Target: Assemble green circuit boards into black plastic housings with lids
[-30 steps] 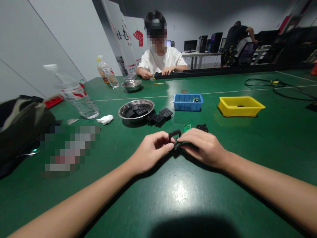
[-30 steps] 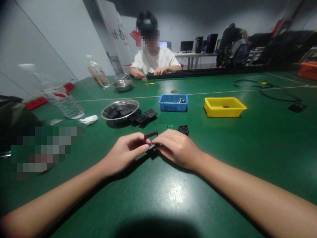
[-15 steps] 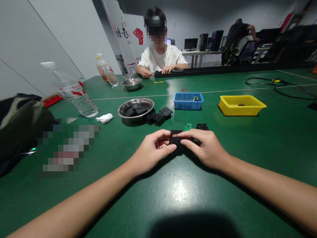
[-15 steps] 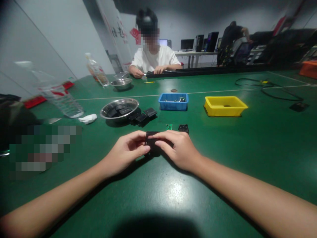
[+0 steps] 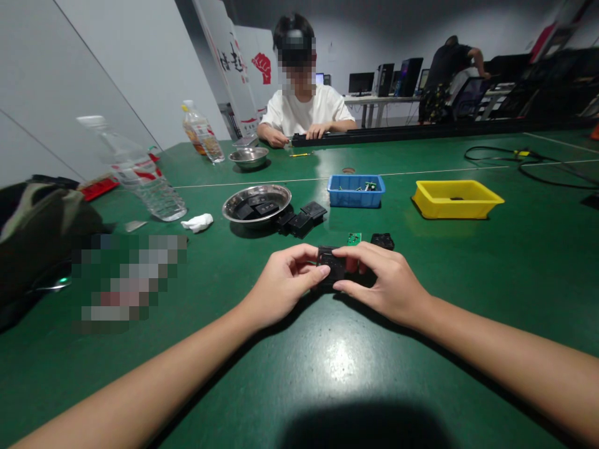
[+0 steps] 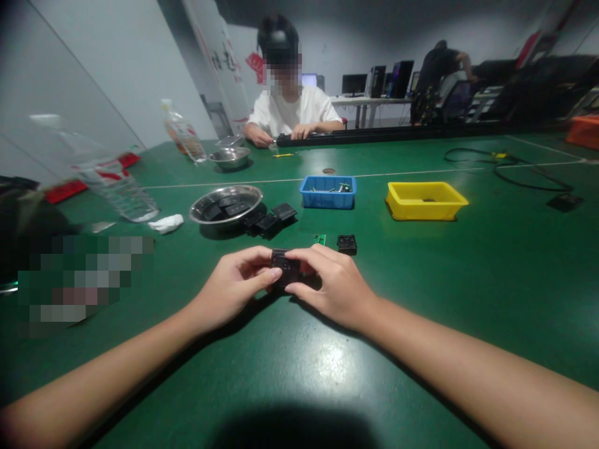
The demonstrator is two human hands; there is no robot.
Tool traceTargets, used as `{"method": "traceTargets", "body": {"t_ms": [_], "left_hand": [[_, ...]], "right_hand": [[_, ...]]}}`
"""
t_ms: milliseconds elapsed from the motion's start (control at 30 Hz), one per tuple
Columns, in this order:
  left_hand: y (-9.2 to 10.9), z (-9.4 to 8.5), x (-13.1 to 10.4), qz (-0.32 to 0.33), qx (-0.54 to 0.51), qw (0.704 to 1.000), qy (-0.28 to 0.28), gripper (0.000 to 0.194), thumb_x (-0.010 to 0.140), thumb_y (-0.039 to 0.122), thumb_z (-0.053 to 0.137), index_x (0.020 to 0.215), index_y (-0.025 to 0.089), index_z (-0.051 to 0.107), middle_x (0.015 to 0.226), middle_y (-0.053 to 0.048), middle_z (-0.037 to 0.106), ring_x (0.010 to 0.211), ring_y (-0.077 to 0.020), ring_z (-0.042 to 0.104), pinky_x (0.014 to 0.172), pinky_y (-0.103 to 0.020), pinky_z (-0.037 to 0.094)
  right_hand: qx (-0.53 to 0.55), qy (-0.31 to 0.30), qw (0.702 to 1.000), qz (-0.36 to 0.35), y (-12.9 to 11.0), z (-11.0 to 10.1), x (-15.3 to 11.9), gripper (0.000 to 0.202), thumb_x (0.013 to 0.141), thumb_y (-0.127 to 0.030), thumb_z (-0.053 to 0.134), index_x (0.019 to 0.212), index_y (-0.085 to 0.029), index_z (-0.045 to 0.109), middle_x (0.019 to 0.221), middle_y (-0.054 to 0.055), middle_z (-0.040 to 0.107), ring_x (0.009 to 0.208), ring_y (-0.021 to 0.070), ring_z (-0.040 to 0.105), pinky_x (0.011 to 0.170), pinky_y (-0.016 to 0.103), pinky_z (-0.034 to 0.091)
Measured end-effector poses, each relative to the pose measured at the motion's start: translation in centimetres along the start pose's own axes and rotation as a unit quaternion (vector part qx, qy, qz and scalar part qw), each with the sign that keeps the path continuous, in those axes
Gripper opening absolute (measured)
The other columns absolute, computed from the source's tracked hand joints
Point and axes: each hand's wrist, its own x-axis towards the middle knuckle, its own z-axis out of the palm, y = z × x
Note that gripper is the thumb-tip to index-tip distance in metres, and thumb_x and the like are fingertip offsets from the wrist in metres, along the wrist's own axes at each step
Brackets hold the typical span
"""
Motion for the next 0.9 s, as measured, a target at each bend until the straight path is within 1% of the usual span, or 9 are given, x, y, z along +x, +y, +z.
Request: {"method": "traceTargets", "body": {"t_ms": [167, 333, 433, 500, 600, 667, 733, 800, 900], "left_hand": [[0.12, 0.09, 0.04, -0.006, 0.002, 1.000, 0.004, 0.028, 0.076, 0.037, 0.079, 0.087, 0.013, 0.070, 0.077, -0.002, 0.066, 0.066, -0.0126, 0.057, 0.062, -0.025, 0.048], [0.13, -0.08, -0.03, -0.002, 0.040, 0.999, 0.002, 0.037, 0.081, 0.048, 0.076, 0.073, 0.013, 0.067, 0.067, -0.001, 0.061, 0.065, -0.0134, 0.055, 0.062, -0.025, 0.046], [0.11, -0.10, -0.03, 0.002, 0.030, 1.000, 0.005, 0.037, 0.080, 0.049, 0.077, 0.075, 0.013, 0.069, 0.070, -0.002, 0.063, 0.067, -0.0138, 0.056, 0.063, -0.026, 0.046], [0.14, -0.04, 0.00, 0.004, 0.020, 1.000, 0.011, 0.035, 0.079, 0.047, 0.078, 0.076, 0.013, 0.071, 0.070, -0.001, 0.064, 0.066, -0.0133, 0.056, 0.063, -0.025, 0.046], [0.17, 0.08, 0.10, -0.008, 0.003, 1.000, 0.031, 0.032, 0.079, 0.044, 0.079, 0.074, 0.013, 0.070, 0.069, -0.001, 0.067, 0.065, -0.0130, 0.057, 0.062, -0.025, 0.045], [0.13, 0.13, 0.17, -0.015, -0.011, 0.999, 0.038, 0.031, 0.078, 0.043, 0.080, 0.074, 0.013, 0.070, 0.073, -0.003, 0.071, 0.069, -0.0148, 0.062, 0.066, -0.026, 0.047], [0.03, 0.14, 0.21, -0.011, -0.017, 0.999, 0.035, 0.030, 0.079, 0.043, 0.079, 0.076, 0.014, 0.071, 0.078, -0.005, 0.074, 0.075, -0.0169, 0.066, 0.070, -0.027, 0.050], [-0.11, 0.10, 0.20, 0.004, -0.005, 0.999, 0.040, 0.029, 0.081, 0.042, 0.078, 0.078, 0.014, 0.071, 0.080, -0.004, 0.074, 0.077, -0.0172, 0.066, 0.073, -0.027, 0.051], [-0.27, 0.04, 0.12, 0.028, 0.035, 0.996, 0.073, 0.027, 0.083, 0.040, 0.075, 0.080, 0.014, 0.070, 0.075, -0.002, 0.070, 0.073, -0.0156, 0.063, 0.069, -0.026, 0.049]], "right_hand": [[-0.034, 0.008, 0.999, -0.021, 0.08, -0.11, 0.10, 0.026, 0.085, -0.022, 0.074, 0.110, -0.019, 0.064, 0.096, 0.007, 0.068, 0.086, 0.0192, 0.066, 0.074, 0.031, 0.056], [-0.040, 0.017, 0.997, -0.060, 0.56, -0.26, 0.15, 0.018, 0.089, -0.022, 0.069, 0.106, -0.020, 0.063, 0.101, 0.008, 0.066, 0.092, 0.0197, 0.066, 0.075, 0.031, 0.058], [-0.050, 0.012, 0.995, -0.083, 0.57, -0.25, 0.11, 0.020, 0.092, -0.022, 0.066, 0.112, -0.020, 0.064, 0.103, 0.009, 0.066, 0.095, 0.0202, 0.066, 0.080, 0.033, 0.058], [-0.056, 0.014, 0.995, -0.083, 0.48, -0.24, 0.09, 0.020, 0.093, -0.023, 0.066, 0.113, -0.020, 0.064, 0.102, 0.009, 0.065, 0.095, 0.0203, 0.066, 0.081, 0.033, 0.058], [-0.046, 0.009, 0.996, -0.076, 0.33, -0.25, 0.12, 0.012, 0.092, -0.020, 0.067, 0.104, -0.018, 0.066, 0.098, 0.009, 0.065, 0.090, 0.0188, 0.065, 0.076, 0.030, 0.057], [-0.018, -0.006, 0.997, -0.073, 0.21, -0.26, 0.16, 0.005, 0.093, -0.018, 0.067, 0.098, -0.018, 0.066, 0.093, 0.007, 0.067, 0.084, 0.0168, 0.065, 0.073, 0.028, 0.056], [0.018, -0.017, 0.998, -0.061, 0.07, -0.25, 0.20, 0.001, 0.093, -0.017, 0.066, 0.094, -0.018, 0.066, 0.088, 0.005, 0.070, 0.080, 0.0156, 0.065, 0.074, 0.028, 0.055], [0.041, -0.017, 0.999, -0.024, 0.00, -0.21, 0.23, 0.003, 0.092, -0.017, 0.067, 0.090, -0.018, 0.067, 0.086, 0.005, 0.072, 0.079, 0.0156, 0.066, 0.075, 0.029, 0.054], [0.098, 0.010, 0.991, 0.088, 0.11, -0.03, 0.28, 0.003, 0.089, -0.019, 0.070, 0.086, -0.018, 0.070, 0.082, 0.004, 0.074, 0.074, 0.0157, 0.067, 0.071, 0.029, 0.054]]}}
